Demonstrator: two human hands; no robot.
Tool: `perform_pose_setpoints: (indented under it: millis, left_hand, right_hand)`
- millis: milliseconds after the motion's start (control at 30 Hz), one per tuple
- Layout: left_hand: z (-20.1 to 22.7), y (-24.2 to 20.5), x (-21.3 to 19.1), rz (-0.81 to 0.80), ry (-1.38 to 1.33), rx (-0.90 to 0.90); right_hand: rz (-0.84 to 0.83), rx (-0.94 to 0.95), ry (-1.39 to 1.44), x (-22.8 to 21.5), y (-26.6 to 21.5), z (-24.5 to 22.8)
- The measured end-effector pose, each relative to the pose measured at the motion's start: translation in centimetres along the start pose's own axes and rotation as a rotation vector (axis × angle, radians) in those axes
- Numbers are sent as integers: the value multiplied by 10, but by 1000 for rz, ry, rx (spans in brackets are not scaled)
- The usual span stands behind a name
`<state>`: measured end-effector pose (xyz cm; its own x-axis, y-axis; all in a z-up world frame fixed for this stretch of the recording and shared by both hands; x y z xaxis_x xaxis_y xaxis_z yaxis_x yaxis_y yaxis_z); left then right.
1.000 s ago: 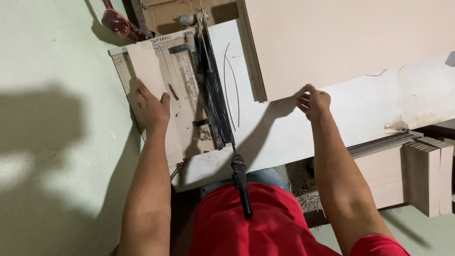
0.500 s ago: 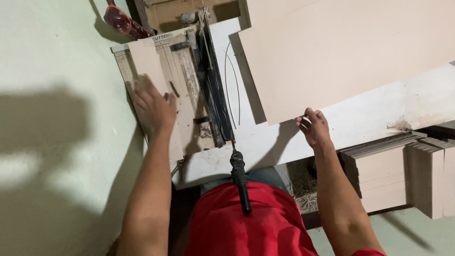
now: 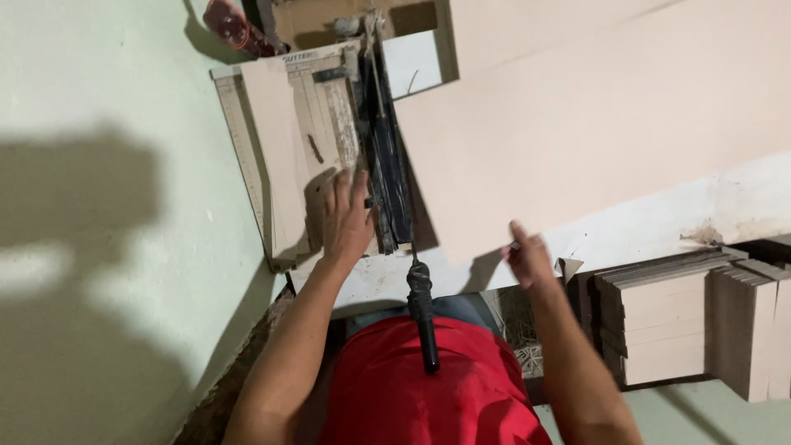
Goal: The person uses a manual paper cutter to trim a large sheet of cardboard. They repeatedly align the sheet against the guide, pull down the cutting lever to slice off a strip, and remove the cut piece. The process is repeated multiple times to reduce the sheet's width.
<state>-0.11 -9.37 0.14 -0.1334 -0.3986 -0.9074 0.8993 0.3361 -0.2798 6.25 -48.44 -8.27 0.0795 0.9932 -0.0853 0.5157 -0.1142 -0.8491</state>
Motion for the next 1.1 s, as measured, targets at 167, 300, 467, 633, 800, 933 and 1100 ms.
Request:
perform_pose_setpoints:
  millis: [167, 300, 467, 633, 800, 933, 1100]
  left_hand:
    - [6, -5, 3, -94, -173, -1]
    - [10, 3, 3, -149, -126, 12]
    - [18, 23, -5, -277, -100, -30]
    - [19, 49, 9, -394, -52, -32]
    - [8, 58, 52, -444, 51, -41]
    - [11, 59, 57, -440, 52, -17]
    - [18, 63, 44, -478, 127, -54]
  right_hand:
    - [-115, 71, 164, 39, -16, 52]
    - [-212, 51, 96, 84, -30, 27]
    - [-236, 10, 41, 115, -27, 6]
    - [-233, -2, -33, 121, -23, 0]
    - [-228, 49, -315, 129, -38, -21]
    - [-310, -163, -1114, 144, -109, -56]
    - [-418, -346, -1267, 189, -280, -91]
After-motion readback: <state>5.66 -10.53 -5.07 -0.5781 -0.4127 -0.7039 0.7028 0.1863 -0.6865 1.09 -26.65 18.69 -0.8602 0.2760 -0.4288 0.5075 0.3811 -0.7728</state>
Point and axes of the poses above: each hand's wrist, its own y-axis towards the middle knuckle, its own x-axis out of the palm, z = x × y, the point moved 5 cm from there along y, towards the middle knuckle, and after that the axes turned 1 degree about y, right-handed, at the moved point
